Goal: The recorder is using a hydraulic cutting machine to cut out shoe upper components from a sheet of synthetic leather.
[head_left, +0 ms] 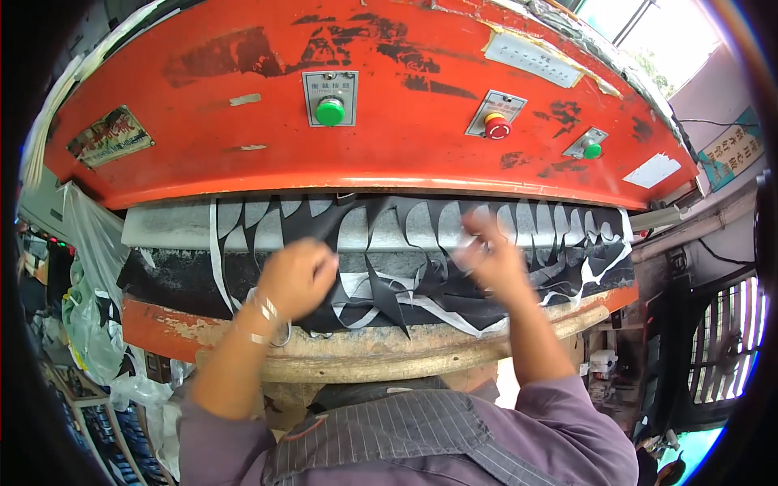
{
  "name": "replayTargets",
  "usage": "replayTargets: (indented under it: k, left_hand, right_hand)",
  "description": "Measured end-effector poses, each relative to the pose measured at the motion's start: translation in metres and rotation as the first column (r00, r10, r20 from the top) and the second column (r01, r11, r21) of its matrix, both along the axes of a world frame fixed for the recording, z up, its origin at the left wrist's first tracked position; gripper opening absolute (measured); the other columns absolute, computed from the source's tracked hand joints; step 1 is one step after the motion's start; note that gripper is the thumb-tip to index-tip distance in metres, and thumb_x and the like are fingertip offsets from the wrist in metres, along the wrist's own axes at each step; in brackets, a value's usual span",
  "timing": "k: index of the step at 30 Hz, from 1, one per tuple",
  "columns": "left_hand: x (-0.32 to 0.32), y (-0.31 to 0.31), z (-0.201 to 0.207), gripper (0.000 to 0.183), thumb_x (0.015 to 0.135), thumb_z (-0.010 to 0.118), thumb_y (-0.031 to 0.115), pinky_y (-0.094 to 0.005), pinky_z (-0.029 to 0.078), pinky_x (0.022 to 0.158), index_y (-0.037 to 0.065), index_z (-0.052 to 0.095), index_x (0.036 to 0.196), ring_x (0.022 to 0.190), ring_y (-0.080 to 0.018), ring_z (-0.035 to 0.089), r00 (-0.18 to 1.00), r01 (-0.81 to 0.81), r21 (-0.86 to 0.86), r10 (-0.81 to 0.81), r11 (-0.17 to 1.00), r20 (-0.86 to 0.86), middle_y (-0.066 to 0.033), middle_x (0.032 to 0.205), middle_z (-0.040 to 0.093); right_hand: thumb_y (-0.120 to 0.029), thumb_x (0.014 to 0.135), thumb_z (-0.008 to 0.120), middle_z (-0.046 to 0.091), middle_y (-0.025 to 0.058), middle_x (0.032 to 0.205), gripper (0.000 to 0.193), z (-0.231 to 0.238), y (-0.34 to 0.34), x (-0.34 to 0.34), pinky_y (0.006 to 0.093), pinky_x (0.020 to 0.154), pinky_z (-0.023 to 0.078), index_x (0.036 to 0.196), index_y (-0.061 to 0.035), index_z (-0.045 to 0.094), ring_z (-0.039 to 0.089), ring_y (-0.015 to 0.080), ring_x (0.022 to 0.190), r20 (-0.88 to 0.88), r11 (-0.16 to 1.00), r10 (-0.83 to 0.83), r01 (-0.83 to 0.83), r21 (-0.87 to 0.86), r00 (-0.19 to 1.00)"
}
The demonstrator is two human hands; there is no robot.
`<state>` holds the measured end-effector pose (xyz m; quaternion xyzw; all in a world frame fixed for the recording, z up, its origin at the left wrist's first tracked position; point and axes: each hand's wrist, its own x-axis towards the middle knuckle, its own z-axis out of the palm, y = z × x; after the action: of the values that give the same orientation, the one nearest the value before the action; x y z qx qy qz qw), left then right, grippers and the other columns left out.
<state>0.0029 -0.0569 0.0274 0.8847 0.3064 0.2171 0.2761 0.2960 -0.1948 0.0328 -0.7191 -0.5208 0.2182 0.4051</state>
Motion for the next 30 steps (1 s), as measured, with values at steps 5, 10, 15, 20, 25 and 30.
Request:
replayTargets:
  k: [5,10,15,20,25,30]
  left_hand:
    - [-0.049,-0.094,-0.037,0.018,0.085,0.061,0.026,-0.0391,0.051,0.063,0.012,0.070,0.079,0.072,-0.0285,0.062,0.983,0.012,-0.153,-0.040,0.988,-0.179,-0.0070,0.076,0.062]
    - [-0.051,-0.122,-0.059,0.012,0.078,0.065,0.018,-0.0374,0.048,0.063,0.009,0.070,0.072,0.070,-0.0264,0.060,0.989,-0.100,0.041,0.104,0.994,-0.108,-0.0061,0.072,0.064]
    - [-0.048,-0.114,-0.060,0.010,0.075,0.065,0.017,-0.0386,0.047,0.062,0.009,0.069,0.069,0.068,-0.0276,0.058,0.989,-0.127,0.048,0.130,0.991,-0.072,-0.0064,0.069,0.062]
    - [-0.042,-0.070,-0.028,0.019,0.077,0.065,0.023,-0.0392,0.049,0.059,0.007,0.070,0.069,0.063,-0.0290,0.060,0.953,0.082,-0.201,-0.135,0.976,-0.269,-0.0095,0.068,0.064]
    - [0.003,0.008,-0.005,0.023,0.084,0.066,0.021,-0.0352,0.047,0.056,0.001,0.066,0.071,0.059,-0.0268,0.060,0.996,0.061,-0.438,-0.082,0.897,-0.029,-0.0115,0.066,0.061]
    - [0.049,0.060,-0.035,0.014,0.091,0.059,0.010,-0.0247,0.048,0.069,-0.001,0.066,0.093,0.076,-0.0109,0.060,0.907,0.061,-0.721,0.263,0.690,0.329,-0.0051,0.085,0.067]
  right_hand:
    - [-0.033,0.074,0.076,0.062,0.0152,0.102,0.055,-0.044,-0.055,-0.121,0.0400,0.081,0.051,0.115,-0.0008,0.059,0.060,0.0314,0.098,0.197,0.710,0.704,-0.688,-0.152,0.683]
    - [-0.027,0.066,0.075,0.062,0.0095,0.092,0.047,-0.075,-0.058,-0.169,0.0350,0.073,0.052,0.105,-0.0026,0.061,0.061,0.0249,0.087,0.472,0.807,0.573,-0.560,-0.185,0.670]
    - [-0.025,0.065,0.075,0.064,0.0088,0.087,0.038,-0.066,-0.047,-0.164,0.0372,0.066,0.053,0.094,-0.0050,0.062,0.064,0.0262,0.081,0.452,0.797,0.597,-0.556,-0.237,0.663]
    - [-0.045,0.082,0.064,0.066,0.0171,0.089,0.043,-0.011,0.021,-0.116,0.0477,0.073,0.052,0.096,-0.0043,0.066,0.065,0.0368,0.086,0.039,0.667,0.689,-0.611,-0.427,0.724]
    - [-0.051,0.080,0.066,0.050,0.0265,0.119,0.069,0.002,0.183,-0.082,0.0465,0.082,0.052,0.125,-0.0027,0.045,0.061,0.0421,0.099,0.278,0.922,0.114,0.003,-0.388,0.954]
    - [-0.042,0.075,0.071,0.041,0.0270,0.121,0.070,-0.032,0.252,-0.057,0.0456,0.083,0.052,0.122,0.0011,0.042,0.061,0.0445,0.099,0.229,0.892,0.036,0.072,-0.447,0.973]
